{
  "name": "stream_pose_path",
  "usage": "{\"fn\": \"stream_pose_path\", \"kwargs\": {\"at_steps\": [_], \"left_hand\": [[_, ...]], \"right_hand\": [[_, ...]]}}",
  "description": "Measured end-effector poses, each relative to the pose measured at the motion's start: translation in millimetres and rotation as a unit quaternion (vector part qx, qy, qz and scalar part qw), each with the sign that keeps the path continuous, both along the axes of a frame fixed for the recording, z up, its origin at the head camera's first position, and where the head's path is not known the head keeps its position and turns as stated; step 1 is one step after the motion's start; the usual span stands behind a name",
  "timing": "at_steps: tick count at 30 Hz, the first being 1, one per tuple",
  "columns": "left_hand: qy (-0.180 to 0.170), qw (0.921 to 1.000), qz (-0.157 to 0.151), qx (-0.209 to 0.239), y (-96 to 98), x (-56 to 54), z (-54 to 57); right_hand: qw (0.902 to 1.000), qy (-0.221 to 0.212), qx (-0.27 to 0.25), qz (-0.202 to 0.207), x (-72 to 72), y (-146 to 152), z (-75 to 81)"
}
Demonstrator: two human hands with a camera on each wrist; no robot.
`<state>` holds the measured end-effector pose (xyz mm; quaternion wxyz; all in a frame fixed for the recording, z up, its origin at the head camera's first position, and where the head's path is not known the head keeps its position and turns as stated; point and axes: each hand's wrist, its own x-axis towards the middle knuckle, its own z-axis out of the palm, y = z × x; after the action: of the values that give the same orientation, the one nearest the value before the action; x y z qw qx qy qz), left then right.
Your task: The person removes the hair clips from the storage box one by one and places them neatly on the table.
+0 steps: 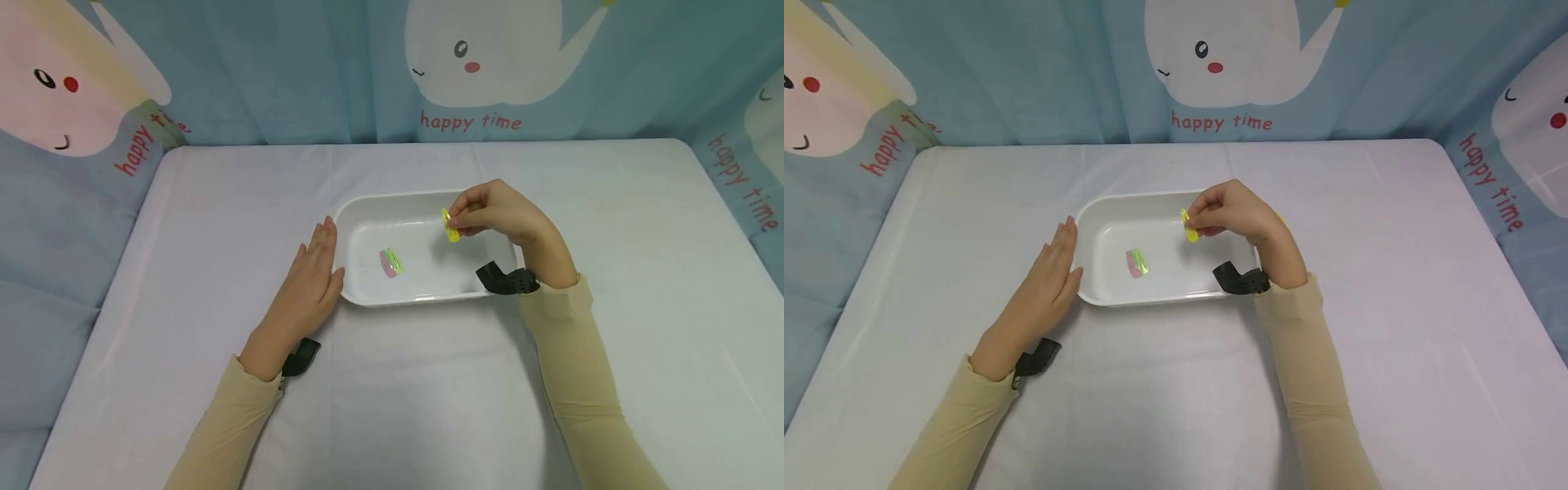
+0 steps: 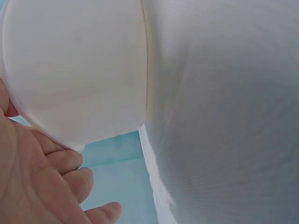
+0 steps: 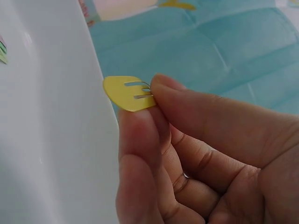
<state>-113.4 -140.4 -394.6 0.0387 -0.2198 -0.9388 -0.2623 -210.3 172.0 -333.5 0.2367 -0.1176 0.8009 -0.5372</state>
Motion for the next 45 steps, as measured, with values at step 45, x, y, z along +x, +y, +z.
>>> {"fn": "stream_pose_path", "kwargs": {"at_steps": [45], "left_hand": [[-0.002, 1.0000, 0.000, 0.003, -1.3, -1.9, -0.3]], "right_hand": [[0.9942, -0.027, -0.033, -0.099, -7.0, 57, 0.1]]}}
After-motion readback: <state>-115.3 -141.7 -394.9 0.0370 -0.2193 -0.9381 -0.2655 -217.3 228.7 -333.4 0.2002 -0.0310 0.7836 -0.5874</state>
